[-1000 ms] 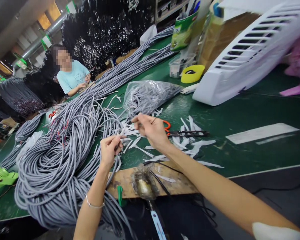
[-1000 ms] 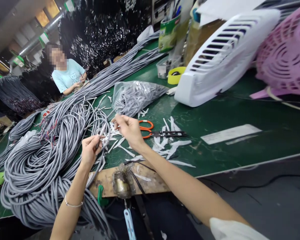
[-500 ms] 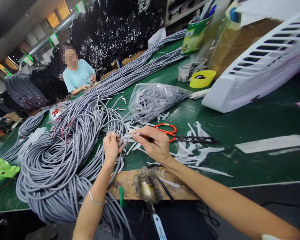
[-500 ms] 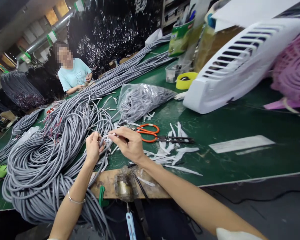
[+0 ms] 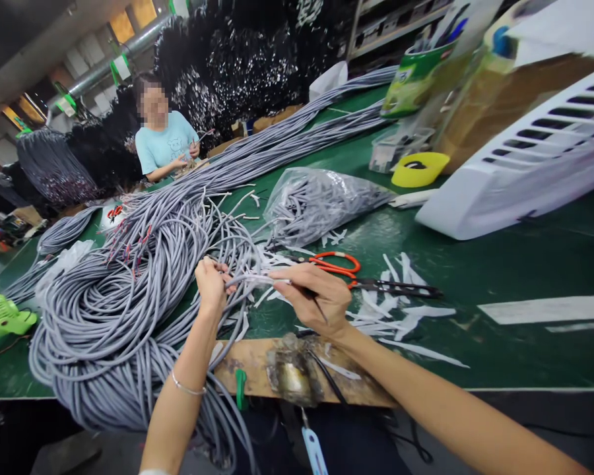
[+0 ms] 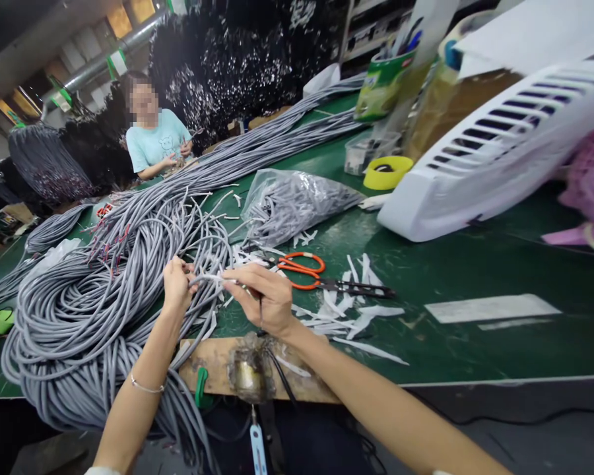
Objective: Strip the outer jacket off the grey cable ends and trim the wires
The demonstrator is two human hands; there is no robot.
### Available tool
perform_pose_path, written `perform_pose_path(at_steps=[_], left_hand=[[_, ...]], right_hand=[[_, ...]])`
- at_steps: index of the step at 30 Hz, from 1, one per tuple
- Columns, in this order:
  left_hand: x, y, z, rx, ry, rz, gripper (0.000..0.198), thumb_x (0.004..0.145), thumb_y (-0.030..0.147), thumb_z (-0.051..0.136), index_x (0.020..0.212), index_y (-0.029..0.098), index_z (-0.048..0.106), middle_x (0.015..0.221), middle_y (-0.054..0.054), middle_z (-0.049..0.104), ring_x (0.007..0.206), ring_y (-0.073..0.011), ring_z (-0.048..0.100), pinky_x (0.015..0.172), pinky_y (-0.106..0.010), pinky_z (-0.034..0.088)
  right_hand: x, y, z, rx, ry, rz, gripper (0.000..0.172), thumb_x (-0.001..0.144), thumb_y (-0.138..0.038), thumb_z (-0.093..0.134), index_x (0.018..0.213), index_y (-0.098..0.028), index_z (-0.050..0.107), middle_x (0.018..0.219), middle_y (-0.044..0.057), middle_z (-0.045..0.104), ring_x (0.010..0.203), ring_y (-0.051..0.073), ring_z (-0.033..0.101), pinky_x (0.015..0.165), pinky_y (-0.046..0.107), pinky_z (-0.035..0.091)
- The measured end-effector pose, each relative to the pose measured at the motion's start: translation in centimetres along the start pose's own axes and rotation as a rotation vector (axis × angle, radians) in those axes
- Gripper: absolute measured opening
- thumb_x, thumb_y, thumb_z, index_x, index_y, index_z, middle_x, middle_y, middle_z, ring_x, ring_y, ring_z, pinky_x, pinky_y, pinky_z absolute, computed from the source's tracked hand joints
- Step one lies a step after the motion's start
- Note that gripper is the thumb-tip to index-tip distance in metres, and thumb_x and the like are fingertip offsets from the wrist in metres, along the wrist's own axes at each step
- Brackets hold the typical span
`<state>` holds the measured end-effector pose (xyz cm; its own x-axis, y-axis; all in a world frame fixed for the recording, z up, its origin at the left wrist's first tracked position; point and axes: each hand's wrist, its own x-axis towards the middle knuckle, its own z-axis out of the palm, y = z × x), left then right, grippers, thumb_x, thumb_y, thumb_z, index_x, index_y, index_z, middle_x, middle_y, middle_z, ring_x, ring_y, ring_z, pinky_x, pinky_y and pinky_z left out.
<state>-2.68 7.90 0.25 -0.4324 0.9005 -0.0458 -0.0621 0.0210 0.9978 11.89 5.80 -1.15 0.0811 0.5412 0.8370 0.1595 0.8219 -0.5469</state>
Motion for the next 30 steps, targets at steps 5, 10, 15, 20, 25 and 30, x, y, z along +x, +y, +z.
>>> perform_pose_path(at_steps=[5,10,15,20,25,30], left_hand=[[-0.8,1.1,-0.8,-0.044,-0.071,0.127,0.03,0.085,0.048,0.031,0.073,0.021,0.034,0.055,0.006,0.047,0.031,-0.0073,0.043,0.031,-0.018,0.033],[-2.6,1.0,-1.3,0.307,0.127,0.956,0.016,0.074,0.023,0.061,0.077,0.018,0.047,0.076,-0.001,0.052,0.071,-0.0127,0.057,0.066,-0.027,0.049],[-3.7,0.6,-0.5,0.492,-0.09,1.388,0.021,0.076,0.003,0.053,0.092,0.017,0.055,0.084,-0.005,0.06,0.08,-0.0135,0.059,0.072,-0.027,0.051],[-3.5,0.4,0.2,0.576,-0.157,1.323,0.027,0.082,0.007,0.05,0.107,0.017,0.057,0.096,-0.009,0.063,0.092,-0.0165,0.058,0.08,-0.031,0.05],[-3.3,0.7,0.0,0.498,-0.282,1.147,0.017,0.082,0.01,0.05,0.088,0.017,0.064,0.076,-0.004,0.066,0.07,-0.0124,0.06,0.066,-0.025,0.05],[-3.3,1.7,-0.7,0.489,-0.434,0.963,0.014,0.08,0.011,0.052,0.08,0.015,0.065,0.069,-0.003,0.064,0.06,-0.0104,0.056,0.057,-0.021,0.045]], right_hand=[[0.2,0.3,0.1,0.025,0.011,0.13,0.01,0.075,-0.017,0.059,0.078,-0.022,0.068,0.06,0.001,0.062,0.049,0.013,0.052,0.045,0.026,0.038],[0.3,1.1,0.4,0.112,0.069,0.336,0.01,0.076,-0.022,0.058,0.075,-0.019,0.068,0.061,0.0,0.06,0.044,0.01,0.046,0.04,0.022,0.033],[0.6,1.2,0.4,0.128,0.052,0.35,0.011,0.074,-0.023,0.06,0.069,-0.018,0.067,0.052,-0.001,0.055,0.042,0.009,0.042,0.038,0.021,0.03],[0.7,0.5,0.0,0.087,-0.022,0.231,0.012,0.075,-0.019,0.058,0.067,-0.017,0.066,0.054,-0.001,0.056,0.042,0.008,0.041,0.039,0.021,0.031],[1.2,0.0,-0.5,0.05,-0.086,0.086,0.016,0.079,-0.015,0.051,0.066,-0.017,0.061,0.053,-0.001,0.051,0.043,0.008,0.041,0.041,0.02,0.032],[2.0,0.1,-1.5,0.125,-0.237,0.031,0.025,0.084,-0.016,0.043,0.063,-0.017,0.056,0.055,0.001,0.054,0.049,0.009,0.049,0.048,0.02,0.037]])
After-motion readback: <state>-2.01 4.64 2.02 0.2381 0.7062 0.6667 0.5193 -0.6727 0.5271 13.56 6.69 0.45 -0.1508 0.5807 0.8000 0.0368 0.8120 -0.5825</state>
